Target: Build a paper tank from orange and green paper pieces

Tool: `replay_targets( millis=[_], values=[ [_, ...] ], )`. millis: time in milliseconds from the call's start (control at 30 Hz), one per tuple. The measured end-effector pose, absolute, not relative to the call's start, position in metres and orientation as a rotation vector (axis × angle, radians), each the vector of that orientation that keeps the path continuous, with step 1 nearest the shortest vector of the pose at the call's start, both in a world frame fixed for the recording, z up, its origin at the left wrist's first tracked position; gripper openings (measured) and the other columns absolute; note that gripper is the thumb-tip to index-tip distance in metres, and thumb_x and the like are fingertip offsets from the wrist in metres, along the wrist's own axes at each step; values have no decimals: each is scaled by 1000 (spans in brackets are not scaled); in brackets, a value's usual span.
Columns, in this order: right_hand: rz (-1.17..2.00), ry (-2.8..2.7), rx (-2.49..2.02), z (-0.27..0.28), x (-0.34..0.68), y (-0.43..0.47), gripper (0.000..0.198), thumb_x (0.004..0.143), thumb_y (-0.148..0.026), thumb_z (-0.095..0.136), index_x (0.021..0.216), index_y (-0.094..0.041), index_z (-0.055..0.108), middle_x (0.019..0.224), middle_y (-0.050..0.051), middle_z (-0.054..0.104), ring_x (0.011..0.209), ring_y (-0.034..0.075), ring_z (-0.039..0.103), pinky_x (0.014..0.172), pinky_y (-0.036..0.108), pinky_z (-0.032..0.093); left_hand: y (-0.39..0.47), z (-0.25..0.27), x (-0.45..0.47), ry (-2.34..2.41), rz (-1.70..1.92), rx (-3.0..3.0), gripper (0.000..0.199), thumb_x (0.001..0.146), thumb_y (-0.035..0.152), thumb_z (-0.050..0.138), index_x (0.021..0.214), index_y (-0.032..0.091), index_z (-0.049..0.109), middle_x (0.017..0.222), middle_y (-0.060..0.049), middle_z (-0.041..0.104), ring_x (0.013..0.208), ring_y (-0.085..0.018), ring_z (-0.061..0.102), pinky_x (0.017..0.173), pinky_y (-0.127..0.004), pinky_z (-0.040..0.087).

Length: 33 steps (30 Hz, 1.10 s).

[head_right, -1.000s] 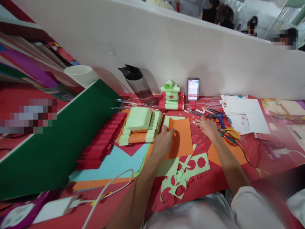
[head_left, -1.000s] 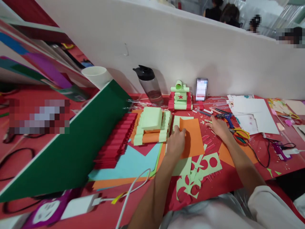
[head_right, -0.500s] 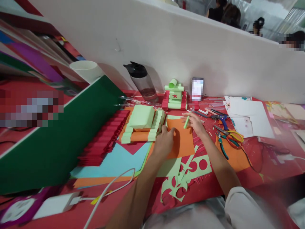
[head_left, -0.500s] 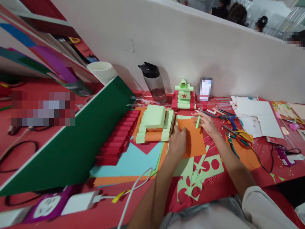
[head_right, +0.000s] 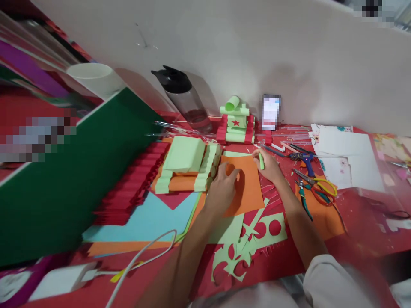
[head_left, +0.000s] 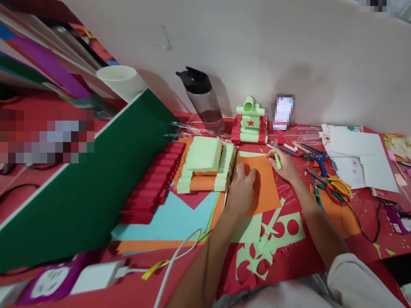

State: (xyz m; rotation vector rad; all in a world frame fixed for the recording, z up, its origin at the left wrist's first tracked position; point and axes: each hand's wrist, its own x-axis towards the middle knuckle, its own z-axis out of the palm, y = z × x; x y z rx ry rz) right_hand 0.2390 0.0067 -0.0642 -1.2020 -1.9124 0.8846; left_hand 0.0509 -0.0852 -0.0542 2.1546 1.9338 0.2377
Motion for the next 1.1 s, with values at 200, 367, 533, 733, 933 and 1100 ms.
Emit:
replay_targets(
  millis=[200,367,533,733,933,1100],
  values=[
    [872,-2395,-1197,-42,253,6,23,85,-21,68,104,-24,56,107,3,66,98,22,62,84,32,44,-86,-49,48,1953,150,2175,58,82,-6,45,131,20,62,153,-17,42,119,-32,64,75,-35,61],
    [953,-2434,-1171,-44,251,6,19,85,-8,58,97,-23,56,95,0,65,88,19,59,76,27,40,-84,-47,47,1929,123,2164,57,86,-4,42,133,22,61,153,-16,42,117,-31,65,81,-38,62],
    [893,-2453,-1137,-47,249,5,21,84,-7,56,98,-22,57,97,2,65,89,19,58,78,28,40,-82,-46,46,1923,113,2130,58,88,-4,42,136,23,60,154,-16,41,119,-32,66,80,-38,61],
    [881,-2498,-1147,-44,243,0,21,88,-5,50,98,-22,59,95,4,66,87,20,57,77,28,40,-82,-47,45,1911,147,2155,61,85,-6,42,137,23,60,154,-18,40,120,-31,65,85,-38,61],
    [869,-2517,-1118,-42,236,-3,21,89,-6,50,98,-23,59,97,3,64,91,20,56,77,27,39,-82,-45,46,1917,87,2172,62,85,-5,42,138,22,58,157,-18,39,123,-31,64,84,-36,61],
    [921,-2505,-1107,-42,236,-1,26,88,-2,43,94,-22,59,91,3,63,85,18,57,76,26,39,-82,-45,46,1916,111,2158,61,86,-5,42,138,22,59,156,-18,40,122,-31,65,86,-38,61]
  ],
)
